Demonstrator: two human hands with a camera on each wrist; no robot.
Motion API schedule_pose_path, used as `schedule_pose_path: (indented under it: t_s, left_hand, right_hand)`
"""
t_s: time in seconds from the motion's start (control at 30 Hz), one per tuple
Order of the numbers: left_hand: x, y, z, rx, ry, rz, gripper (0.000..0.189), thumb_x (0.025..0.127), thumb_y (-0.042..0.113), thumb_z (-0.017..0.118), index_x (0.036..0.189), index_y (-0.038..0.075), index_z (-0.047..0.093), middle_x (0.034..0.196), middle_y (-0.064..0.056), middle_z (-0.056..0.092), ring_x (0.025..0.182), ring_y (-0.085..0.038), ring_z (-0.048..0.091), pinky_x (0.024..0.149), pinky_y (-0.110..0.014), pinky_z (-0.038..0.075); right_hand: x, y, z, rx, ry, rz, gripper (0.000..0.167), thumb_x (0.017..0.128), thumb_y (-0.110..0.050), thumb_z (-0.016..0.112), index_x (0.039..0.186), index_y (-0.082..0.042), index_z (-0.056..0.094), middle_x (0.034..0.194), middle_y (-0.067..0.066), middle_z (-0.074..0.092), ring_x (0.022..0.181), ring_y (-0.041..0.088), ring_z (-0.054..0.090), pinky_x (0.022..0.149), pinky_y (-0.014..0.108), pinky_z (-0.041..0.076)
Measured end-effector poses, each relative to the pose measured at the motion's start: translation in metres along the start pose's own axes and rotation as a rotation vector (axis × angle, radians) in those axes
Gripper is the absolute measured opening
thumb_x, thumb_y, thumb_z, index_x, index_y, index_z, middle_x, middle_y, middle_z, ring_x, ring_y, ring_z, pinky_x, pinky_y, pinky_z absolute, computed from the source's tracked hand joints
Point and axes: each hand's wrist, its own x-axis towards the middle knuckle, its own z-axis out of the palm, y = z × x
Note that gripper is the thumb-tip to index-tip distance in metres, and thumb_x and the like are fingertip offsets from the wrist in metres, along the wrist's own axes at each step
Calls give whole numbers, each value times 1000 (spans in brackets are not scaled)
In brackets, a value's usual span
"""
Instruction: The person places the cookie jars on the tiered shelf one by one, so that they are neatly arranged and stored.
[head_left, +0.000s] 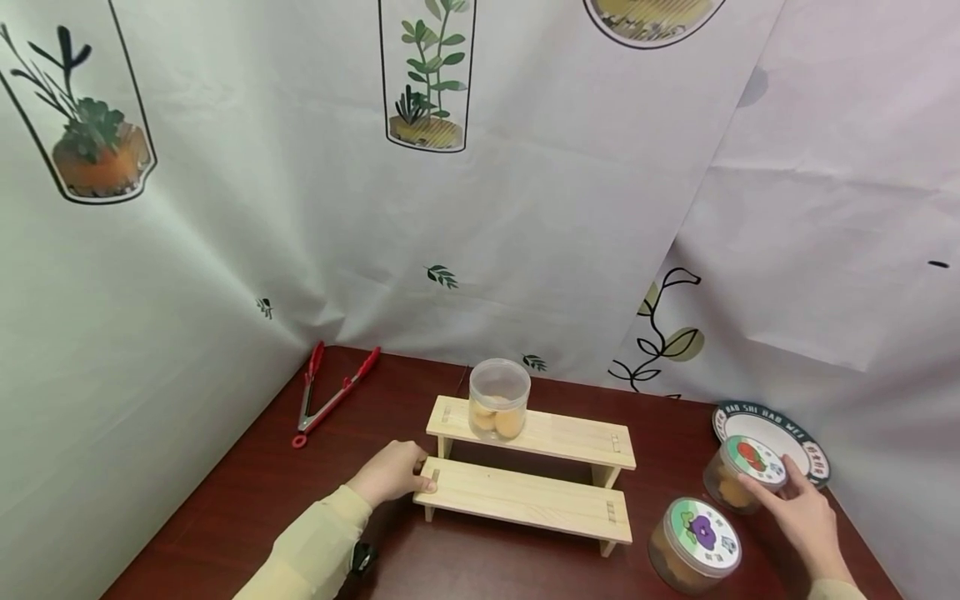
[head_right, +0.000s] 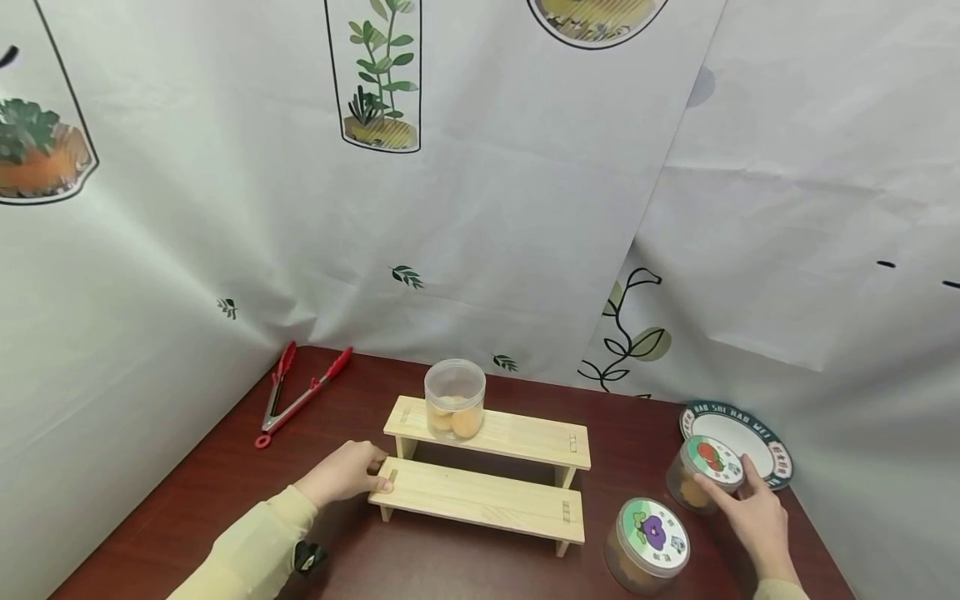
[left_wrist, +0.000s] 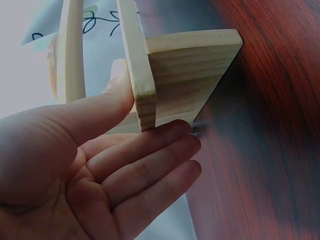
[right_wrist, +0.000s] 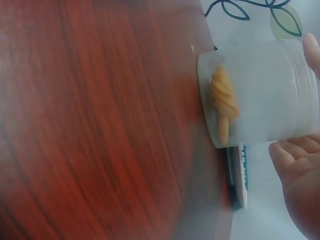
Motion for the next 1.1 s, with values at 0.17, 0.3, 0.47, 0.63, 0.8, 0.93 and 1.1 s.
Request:
schedule_pose_path:
  t_s: [0.17, 0.3, 0.47, 0.63, 0.8, 0.93, 1.1]
  left_hand:
    - [0, 0, 0, -7, -2, 4, 28, 72, 20, 81, 64, 11, 57, 55, 6, 35, 52, -10, 31, 50, -25, 23]
    - [-1, 0, 0, -8, -2, 5, 29, 73, 19, 81, 63, 11, 56, 54, 7, 34, 52, -10, 30, 49, -24, 22]
    - [-1, 0, 0, -12, -3, 1, 27, 72, 19, 81, 65, 10, 57, 55, 6, 36, 53, -10, 32, 50, -25, 24]
    - [-1, 0, -2, -9, 0, 5, 26, 73, 20, 81, 67, 10, 59, 55, 6, 38, 53, -10, 33, 50, -25, 25]
    - [1, 0, -3, 3, -1, -12, 26, 72, 21, 82, 66, 10, 59, 55, 5, 38, 53, -10, 33, 50, -25, 25]
    - [2, 1, -3, 1, -11, -23, 25, 73, 22, 81, 68, 9, 60, 56, 5, 40, 53, -11, 34, 51, -25, 26]
    - [2, 0, -1, 1, -12, -13, 24, 72, 22, 82, 70, 9, 62, 56, 5, 44, 54, -11, 36, 51, -26, 28]
  right_hand:
    - [0, 1, 3, 10, 30, -3, 98, 84, -50, 65, 149, -2, 11, 135, 38, 31, 129, 54, 25, 103, 62, 22]
    - [0, 1, 5, 21, 42, 5, 97, 83, -50, 66, 149, -1, 13, 135, 37, 32, 130, 53, 26, 103, 61, 22]
    - [-1, 0, 5, 45, 49, 23, 97, 83, -49, 67, 149, -2, 15, 136, 34, 32, 131, 50, 27, 105, 58, 21]
    - [0, -3, 7, 60, 59, 43, 97, 82, -50, 67, 149, -2, 15, 139, 34, 31, 131, 48, 30, 106, 56, 23]
    - [-1, -4, 10, 91, 67, 47, 97, 82, -49, 68, 150, -4, 16, 141, 32, 30, 132, 46, 32, 105, 53, 25]
    - [-3, -4, 10, 110, 83, 59, 96, 82, -48, 68, 150, -5, 16, 143, 31, 30, 131, 45, 33, 104, 52, 28]
    - [-6, -5, 9, 118, 85, 77, 94, 83, -48, 68, 150, -7, 18, 143, 29, 31, 130, 43, 34, 104, 45, 31]
